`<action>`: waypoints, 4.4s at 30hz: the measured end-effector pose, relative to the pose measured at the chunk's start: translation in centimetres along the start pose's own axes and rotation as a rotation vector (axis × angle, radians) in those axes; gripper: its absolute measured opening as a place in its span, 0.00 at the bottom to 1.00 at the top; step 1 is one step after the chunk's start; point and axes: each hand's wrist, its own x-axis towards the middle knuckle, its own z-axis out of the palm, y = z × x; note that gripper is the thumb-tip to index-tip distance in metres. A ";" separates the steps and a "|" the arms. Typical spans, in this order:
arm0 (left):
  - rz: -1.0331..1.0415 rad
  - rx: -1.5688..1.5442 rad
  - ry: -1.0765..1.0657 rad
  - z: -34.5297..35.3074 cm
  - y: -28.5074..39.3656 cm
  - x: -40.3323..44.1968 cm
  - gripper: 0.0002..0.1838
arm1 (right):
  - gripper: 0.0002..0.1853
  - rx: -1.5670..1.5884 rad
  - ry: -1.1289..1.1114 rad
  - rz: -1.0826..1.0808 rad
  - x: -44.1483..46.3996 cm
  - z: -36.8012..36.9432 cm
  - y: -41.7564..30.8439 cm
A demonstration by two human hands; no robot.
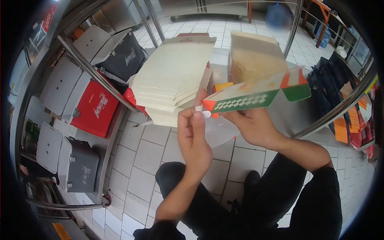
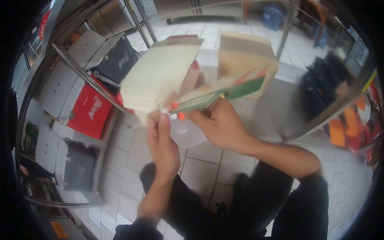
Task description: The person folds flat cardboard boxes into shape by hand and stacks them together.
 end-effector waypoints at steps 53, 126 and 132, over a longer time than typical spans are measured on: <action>-0.178 -0.040 0.057 -0.6 -0.1 1.2 0.21 | 0.21 0.414 0.172 0.109 2.1 -4.1 -2.8; 0.061 -0.128 0.041 -0.5 0.9 0.2 0.14 | 0.05 0.124 -0.154 -0.213 -0.5 0.3 -0.2; 0.211 -0.012 0.053 -0.4 0.5 0.0 0.14 | 0.05 0.174 -0.094 -0.077 -1.1 0.7 -0.9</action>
